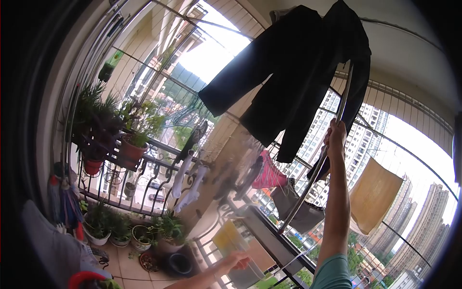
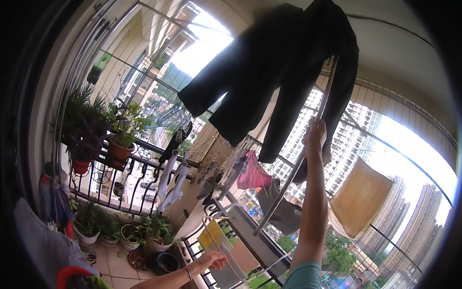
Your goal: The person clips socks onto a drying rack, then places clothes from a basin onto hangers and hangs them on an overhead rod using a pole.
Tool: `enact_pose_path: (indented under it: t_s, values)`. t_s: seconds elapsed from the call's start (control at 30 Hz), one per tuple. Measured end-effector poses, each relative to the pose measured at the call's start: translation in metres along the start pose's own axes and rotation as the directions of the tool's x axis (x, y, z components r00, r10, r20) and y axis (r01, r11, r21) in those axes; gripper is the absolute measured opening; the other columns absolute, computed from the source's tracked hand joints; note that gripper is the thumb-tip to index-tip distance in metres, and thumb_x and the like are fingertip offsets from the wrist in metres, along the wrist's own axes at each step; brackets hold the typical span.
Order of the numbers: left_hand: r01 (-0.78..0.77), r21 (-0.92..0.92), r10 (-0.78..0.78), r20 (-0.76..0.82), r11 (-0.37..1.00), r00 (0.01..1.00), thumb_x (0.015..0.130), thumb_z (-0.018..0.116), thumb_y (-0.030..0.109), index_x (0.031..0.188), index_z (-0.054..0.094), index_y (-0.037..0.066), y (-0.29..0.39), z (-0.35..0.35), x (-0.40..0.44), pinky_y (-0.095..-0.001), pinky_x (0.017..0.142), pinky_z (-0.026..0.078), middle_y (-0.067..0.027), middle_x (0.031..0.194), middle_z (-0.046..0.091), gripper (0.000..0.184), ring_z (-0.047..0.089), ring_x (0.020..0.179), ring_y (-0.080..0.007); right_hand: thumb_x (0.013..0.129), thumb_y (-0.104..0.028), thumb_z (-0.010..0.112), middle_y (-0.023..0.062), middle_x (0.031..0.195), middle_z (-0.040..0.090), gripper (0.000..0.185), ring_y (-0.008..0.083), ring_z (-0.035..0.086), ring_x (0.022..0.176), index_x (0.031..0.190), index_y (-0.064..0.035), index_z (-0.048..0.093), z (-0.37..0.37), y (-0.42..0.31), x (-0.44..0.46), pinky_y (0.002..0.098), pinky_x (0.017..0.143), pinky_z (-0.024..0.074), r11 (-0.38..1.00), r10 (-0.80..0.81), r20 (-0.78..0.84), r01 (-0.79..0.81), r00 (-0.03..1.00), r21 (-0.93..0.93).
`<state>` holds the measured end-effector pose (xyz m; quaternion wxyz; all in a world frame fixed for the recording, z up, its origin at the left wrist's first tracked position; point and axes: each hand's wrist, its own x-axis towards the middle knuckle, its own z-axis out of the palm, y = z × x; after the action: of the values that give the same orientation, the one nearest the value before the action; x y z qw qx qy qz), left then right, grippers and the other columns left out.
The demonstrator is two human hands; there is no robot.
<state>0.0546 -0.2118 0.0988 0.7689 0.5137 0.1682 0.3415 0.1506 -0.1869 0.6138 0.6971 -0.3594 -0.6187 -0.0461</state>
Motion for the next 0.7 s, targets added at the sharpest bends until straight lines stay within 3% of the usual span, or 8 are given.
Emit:
enact_pose_path:
  t_s: [0.13,0.3,0.47,0.53,0.6,0.7]
  values:
    - [0.05,-0.027,-0.05,-0.01,0.998,0.999,0.093,0.053,0.037,0.09,0.067,0.009,-0.025,-0.008,0.001,-0.025,0.061,0.042,0.0009,0.073,0.065,0.031,0.061,0.061,-0.0081,0.095,-0.022,0.052,-0.0032,0.058,0.039,0.015,0.0042,0.035,0.038,0.086,-0.0119,0.046,-0.001,0.006,-0.028,0.0214,0.031,0.0261,1.0,0.02,0.001,-0.02,1.0,0.016]
    - [0.134,-0.011,-0.134,-0.024,0.991,0.991,0.092,0.053,0.036,0.09,0.067,0.01,-0.046,-0.009,-0.018,-0.0236,0.061,0.042,0.0008,0.074,0.064,0.03,0.061,0.064,-0.0086,0.095,-0.021,0.053,-0.0031,0.056,0.039,0.013,0.0036,0.034,0.035,0.102,-0.011,0.051,-0.028,0.047,-0.079,0.0199,0.031,0.0247,0.981,0.059,0.106,-0.077,0.993,0.181]
    - [0.165,-0.095,-0.175,-0.116,0.982,0.978,0.09,0.054,0.033,0.086,0.068,0.011,-0.082,-0.019,-0.047,-0.0221,0.053,0.041,0.0001,0.072,0.065,0.027,0.06,0.059,-0.0093,0.095,-0.02,0.052,-0.0034,0.059,0.038,0.021,0.0032,0.035,0.038,0.112,-0.0088,0.05,-0.058,0.096,-0.2,0.0194,0.034,0.0258,0.956,0.21,0.091,-0.224,0.973,0.19]
    - [0.258,-0.116,-0.277,-0.202,0.959,0.939,0.09,0.054,0.032,0.084,0.067,0.011,-0.096,-0.03,-0.055,-0.0222,0.052,0.04,0.0,0.071,0.064,0.026,0.06,0.059,-0.0102,0.093,-0.015,0.053,-0.0019,0.062,0.042,0.015,0.0049,0.04,0.043,0.106,-0.0081,0.05,-0.071,0.123,-0.264,0.0201,0.038,0.0308,0.942,0.205,0.102,-0.224,0.974,0.251]
    - [0.229,-0.109,-0.248,-0.227,0.967,0.942,0.09,0.054,0.031,0.084,0.066,0.01,-0.112,-0.048,-0.07,-0.0231,0.052,0.04,0.0002,0.071,0.063,0.025,0.06,0.059,-0.0106,0.089,-0.009,0.055,-0.0001,0.066,0.046,0.013,0.0077,0.045,0.047,0.099,-0.0082,0.048,-0.085,0.164,-0.334,0.022,0.042,0.0365,0.94,0.257,0.065,-0.265,0.964,0.213]
    - [0.312,-0.1,-0.326,-0.376,0.945,0.867,0.089,0.054,0.03,0.085,0.064,0.01,-0.144,-0.072,-0.097,-0.0229,0.051,0.04,0.0005,0.071,0.062,0.023,0.059,0.059,-0.0093,0.084,-0.003,0.056,0.0003,0.065,0.047,0.013,0.0103,0.048,0.053,0.093,-0.0075,0.047,-0.106,0.203,-0.426,0.0224,0.048,0.0385,0.799,0.55,0.084,-0.552,0.831,0.237]
